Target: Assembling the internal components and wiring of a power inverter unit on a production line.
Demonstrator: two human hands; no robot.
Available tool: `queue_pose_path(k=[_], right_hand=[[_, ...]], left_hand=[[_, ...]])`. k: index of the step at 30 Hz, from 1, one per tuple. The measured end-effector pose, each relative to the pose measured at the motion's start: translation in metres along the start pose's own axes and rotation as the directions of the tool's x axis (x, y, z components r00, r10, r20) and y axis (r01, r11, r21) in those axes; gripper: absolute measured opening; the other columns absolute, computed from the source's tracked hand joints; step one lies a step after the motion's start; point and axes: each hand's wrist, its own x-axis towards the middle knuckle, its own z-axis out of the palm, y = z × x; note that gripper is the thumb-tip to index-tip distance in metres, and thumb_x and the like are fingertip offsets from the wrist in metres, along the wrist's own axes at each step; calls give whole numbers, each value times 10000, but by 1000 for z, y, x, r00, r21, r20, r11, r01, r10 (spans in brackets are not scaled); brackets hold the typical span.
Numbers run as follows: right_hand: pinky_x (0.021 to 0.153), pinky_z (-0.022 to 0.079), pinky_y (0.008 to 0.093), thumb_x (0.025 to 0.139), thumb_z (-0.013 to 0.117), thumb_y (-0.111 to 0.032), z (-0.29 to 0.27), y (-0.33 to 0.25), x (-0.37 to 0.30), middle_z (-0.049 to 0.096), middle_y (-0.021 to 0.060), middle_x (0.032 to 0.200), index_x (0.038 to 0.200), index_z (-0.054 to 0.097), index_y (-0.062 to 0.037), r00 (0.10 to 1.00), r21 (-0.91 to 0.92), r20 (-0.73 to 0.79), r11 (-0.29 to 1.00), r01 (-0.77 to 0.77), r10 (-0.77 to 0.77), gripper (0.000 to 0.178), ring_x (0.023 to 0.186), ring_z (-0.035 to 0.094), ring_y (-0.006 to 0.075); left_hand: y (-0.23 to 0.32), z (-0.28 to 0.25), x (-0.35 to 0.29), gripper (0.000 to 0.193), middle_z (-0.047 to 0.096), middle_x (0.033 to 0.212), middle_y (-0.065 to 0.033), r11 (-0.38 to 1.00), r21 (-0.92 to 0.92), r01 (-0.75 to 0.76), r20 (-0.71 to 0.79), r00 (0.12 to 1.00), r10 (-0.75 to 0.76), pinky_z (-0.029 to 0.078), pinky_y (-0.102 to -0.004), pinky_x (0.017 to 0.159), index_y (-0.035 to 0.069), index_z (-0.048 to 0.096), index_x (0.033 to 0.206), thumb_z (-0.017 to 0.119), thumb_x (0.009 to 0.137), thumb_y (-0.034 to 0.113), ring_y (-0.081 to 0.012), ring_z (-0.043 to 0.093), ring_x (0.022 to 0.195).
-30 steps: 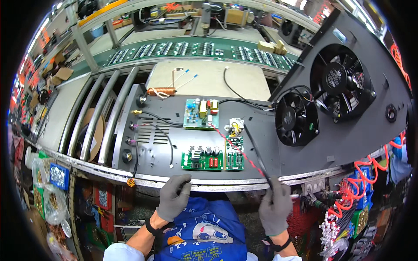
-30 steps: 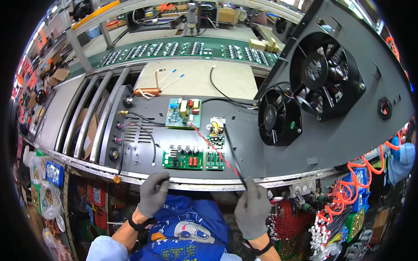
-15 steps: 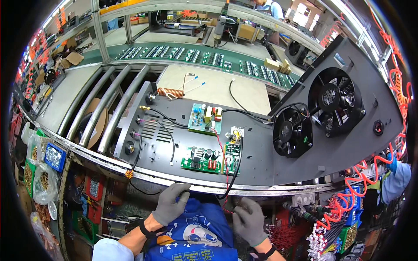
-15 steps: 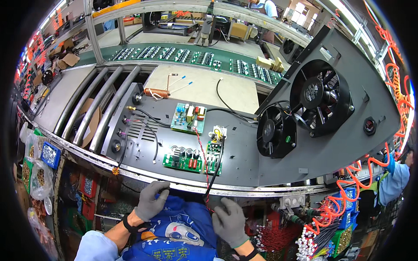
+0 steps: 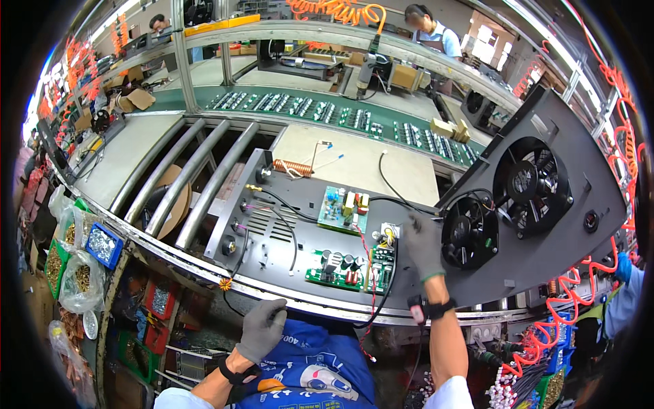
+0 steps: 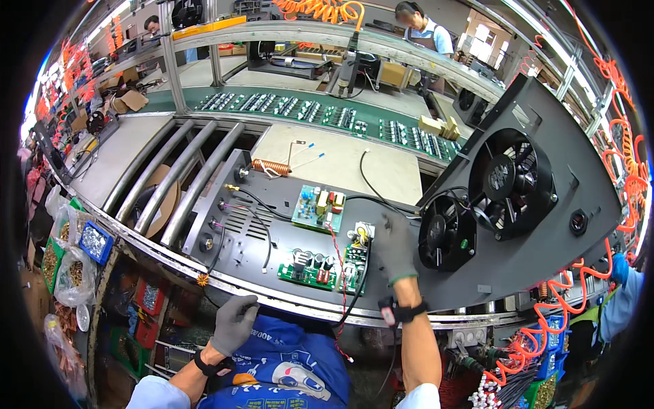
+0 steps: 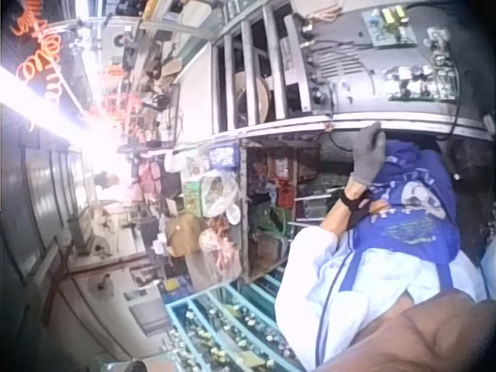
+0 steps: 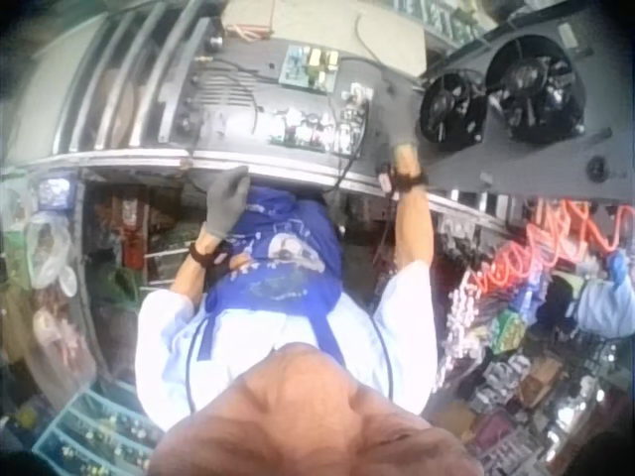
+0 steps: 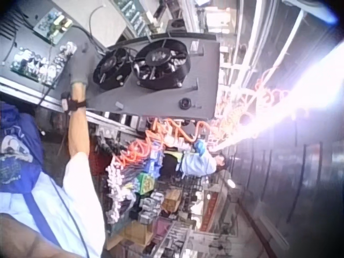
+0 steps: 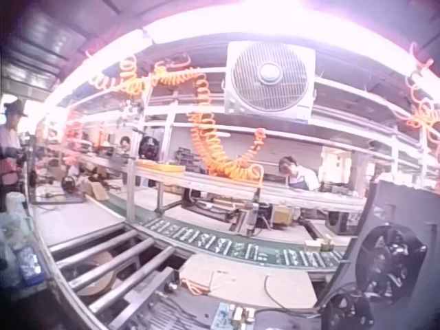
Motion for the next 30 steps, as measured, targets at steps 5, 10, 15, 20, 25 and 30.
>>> queue_pose_path(k=[5,10,15,20,25,30], right_hand=[[916,491,437,871,581,-288,49,21,100,671,219,1118,1125,658,-9,997,-249,-42,967,56,-68,385,1047,643,377],[1040,437,403,771,659,-407,97,39,159,594,264,1278,1256,613,7,842,-513,286,815,-268,457,640,1202,576,380],[959,478,407,863,593,-195,108,41,173,660,180,1171,1155,681,-99,986,-255,164,967,24,19,320,1109,615,339],[843,508,409,883,571,-130,85,27,193,700,173,978,1034,727,-90,953,-112,137,951,287,-271,221,922,664,332],[773,508,328,862,589,-83,72,38,199,710,161,863,1009,728,-47,928,-167,369,986,10,53,206,810,672,215],[873,517,374,830,588,-96,93,41,187,717,169,982,968,749,-55,919,-291,392,945,152,-27,216,925,680,327]], left_hand=[[-15,-12,26,201,666,896,-149,1000,-6,-31,-113,993,30,528,-330,679,29,651,1054,646,854,16,-257,669,767],[-17,-15,50,190,656,849,-152,977,177,-119,-110,984,140,521,-358,646,37,653,1033,642,843,25,-297,664,732],[-17,-13,55,168,657,816,-138,975,202,-95,-115,986,120,514,-357,608,55,668,1001,653,834,39,-296,658,684],[-19,-12,58,162,665,819,-131,976,204,-81,-135,985,110,515,-353,606,65,680,983,666,823,39,-291,659,677],[-17,-12,60,159,671,823,-126,968,238,-78,-129,985,111,515,-345,607,69,688,971,671,816,40,-290,661,680],[-19,-11,58,159,672,822,-125,971,221,-95,-134,983,127,512,-345,596,64,687,968,669,813,37,-290,661,678]])
